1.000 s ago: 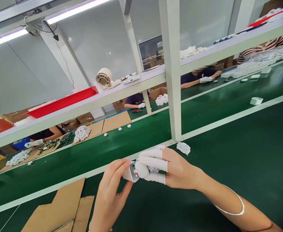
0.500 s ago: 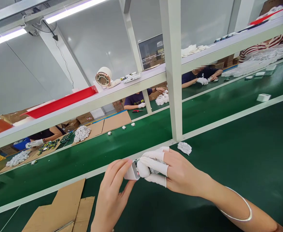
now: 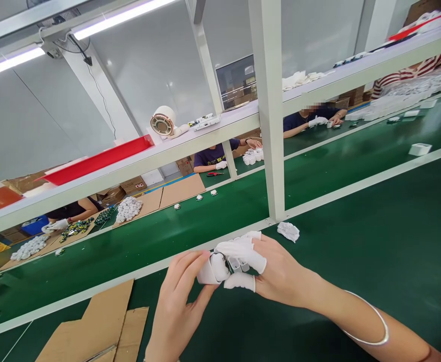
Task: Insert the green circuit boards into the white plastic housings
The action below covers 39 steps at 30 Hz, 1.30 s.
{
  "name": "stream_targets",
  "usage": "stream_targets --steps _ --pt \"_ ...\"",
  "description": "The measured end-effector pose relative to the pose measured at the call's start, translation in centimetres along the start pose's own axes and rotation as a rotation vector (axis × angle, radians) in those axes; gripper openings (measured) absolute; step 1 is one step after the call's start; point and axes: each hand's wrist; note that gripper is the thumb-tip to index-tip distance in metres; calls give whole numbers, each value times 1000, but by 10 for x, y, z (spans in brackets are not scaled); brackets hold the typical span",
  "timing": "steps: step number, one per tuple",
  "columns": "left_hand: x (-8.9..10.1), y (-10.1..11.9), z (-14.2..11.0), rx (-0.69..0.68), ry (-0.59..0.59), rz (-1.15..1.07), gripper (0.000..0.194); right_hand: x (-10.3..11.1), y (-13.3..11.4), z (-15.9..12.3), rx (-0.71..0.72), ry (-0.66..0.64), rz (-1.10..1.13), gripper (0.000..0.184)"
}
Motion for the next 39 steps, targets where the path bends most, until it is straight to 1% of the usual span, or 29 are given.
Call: stream_targets --steps 3,5,6,8,10,11,13,15,16,18,20,23,27,31,33,34,35,37,38,39 --pt "1 1 0 11 22 -10 45 0 -1 1 29 69 38 31" --pt "-1 2 -1 22 45 -15 44 1 -2 3 34 81 61 27" --pt "-2 4 -1 41 58 -15 43 1 -3 3 15 72 84 28" --pt "-6 7 -1 87 104 -5 44 0 -6 4 -76 53 136 41" --pt "-12 11 -2 111 161 14 49 -4 -10 4 -187 85 168 55" --pt "-16 14 -2 99 186 24 52 -6 -11 4 -231 113 179 55" --pt "-22 19 -2 38 223 38 54 -11 -14 4 -294 139 204 39" --pt "-28 23 -2 -24 252 36 54 -14 -15 4 -300 142 243 22" --pt "-30 24 -2 -46 264 29 54 -15 -15 4 -286 154 253 17" --pt "-33 25 -2 -63 291 15 54 -16 -13 4 -224 197 247 15" --pt "-34 24 -3 -72 319 7 54 -16 -12 2 -174 235 227 17" --pt "-34 24 -4 -77 346 -8 57 -16 -11 -1 -184 216 210 20" --pt "-35 24 -3 -63 340 -46 60 -13 -11 -1 -222 134 233 11" --pt "-34 24 -2 -72 345 -60 59 -7 -12 4 -289 42 306 15" --pt "-33 25 -2 -54 342 -54 58 -5 -12 5 -341 -28 334 19" --pt "-32 25 -3 -32 334 -50 57 -4 -11 5 -365 -53 343 26" --pt "-30 25 -3 -6 326 -45 55 -4 -10 4 -384 -72 351 37" --pt "-28 25 -3 47 329 -36 52 -4 -8 2 -398 -78 360 69" --pt "-27 25 -3 69 340 -32 51 -5 -8 1 -383 -60 351 81" --pt "-27 25 -3 82 357 -29 51 -6 -8 0 -346 -28 328 85"
Point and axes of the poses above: each hand's wrist, its own z-axis towards the middle knuckle, its own x-axis out of the back of the hand, y = z × x, and after that the axes turned 9 degrees about y, right-handed
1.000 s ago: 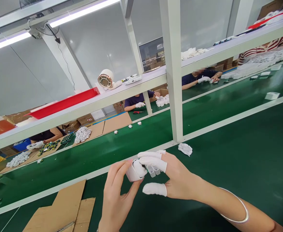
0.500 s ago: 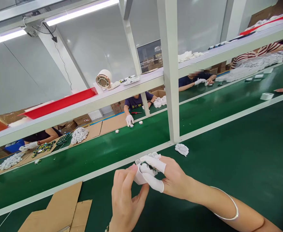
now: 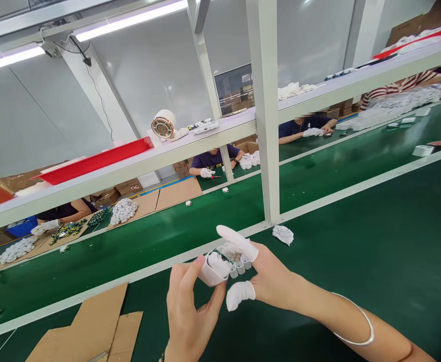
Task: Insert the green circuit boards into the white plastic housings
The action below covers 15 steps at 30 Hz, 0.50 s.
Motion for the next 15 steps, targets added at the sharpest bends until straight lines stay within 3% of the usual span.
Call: stream_targets --steps 5,15 --pt "3 -5 -1 16 26 2 52 -7 0 -3 273 133 -132 62" --pt "4 -10 -2 6 51 -11 53 -9 6 -3 272 22 -175 63"
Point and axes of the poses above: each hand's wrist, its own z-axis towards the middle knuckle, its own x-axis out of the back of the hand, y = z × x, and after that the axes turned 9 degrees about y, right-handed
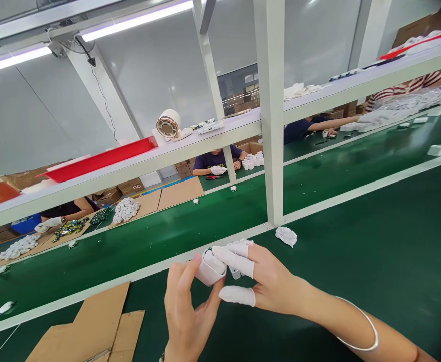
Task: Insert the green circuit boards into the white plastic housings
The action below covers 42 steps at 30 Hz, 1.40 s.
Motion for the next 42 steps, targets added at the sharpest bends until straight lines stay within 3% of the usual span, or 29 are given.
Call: stream_targets --steps 10,17,21,29,42 --pt "-2 5 4 -24 53 -34 57 -7 3 3 1 -30 172 61" --pt "-2 -5 1 -4 12 -87 62 -2 1 5 -33 -65 197 60" --pt "0 -7 2 -6 46 -128 70 3 -2 5 -70 9 249 58" --pt "4 -4 2 4 58 -178 69 1 0 8 231 141 87 45" --pt "6 -7 2 156 -57 -132 56 -1 13 14 382 34 49 52"
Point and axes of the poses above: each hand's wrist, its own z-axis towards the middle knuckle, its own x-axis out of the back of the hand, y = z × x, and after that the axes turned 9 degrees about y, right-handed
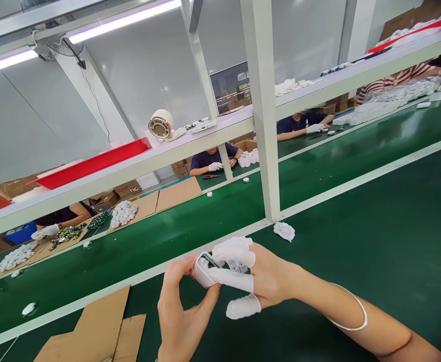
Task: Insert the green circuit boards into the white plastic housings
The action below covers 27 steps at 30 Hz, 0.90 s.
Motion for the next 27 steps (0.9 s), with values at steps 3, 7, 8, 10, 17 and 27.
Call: stream_targets --steps 3,7,8,10,17,27 --pt "-2 4 1 37 -20 -25 57 3 4 -1 -45 -4 41 45" --pt "-4 10 -1 155 27 -94 57 5 5 -5 -162 127 182 41" --pt "-4 10 -1 175 33 -108 58 5 4 -6 -182 140 188 43" --pt "-3 10 -2 191 30 -138 58 5 2 -5 -182 121 159 45" --pt "-1 9 -1 247 -12 -205 58 5 0 1 -126 71 142 37" --pt "-3 9 2 580 -146 -475 62 7 -6 4 -240 23 202 30"
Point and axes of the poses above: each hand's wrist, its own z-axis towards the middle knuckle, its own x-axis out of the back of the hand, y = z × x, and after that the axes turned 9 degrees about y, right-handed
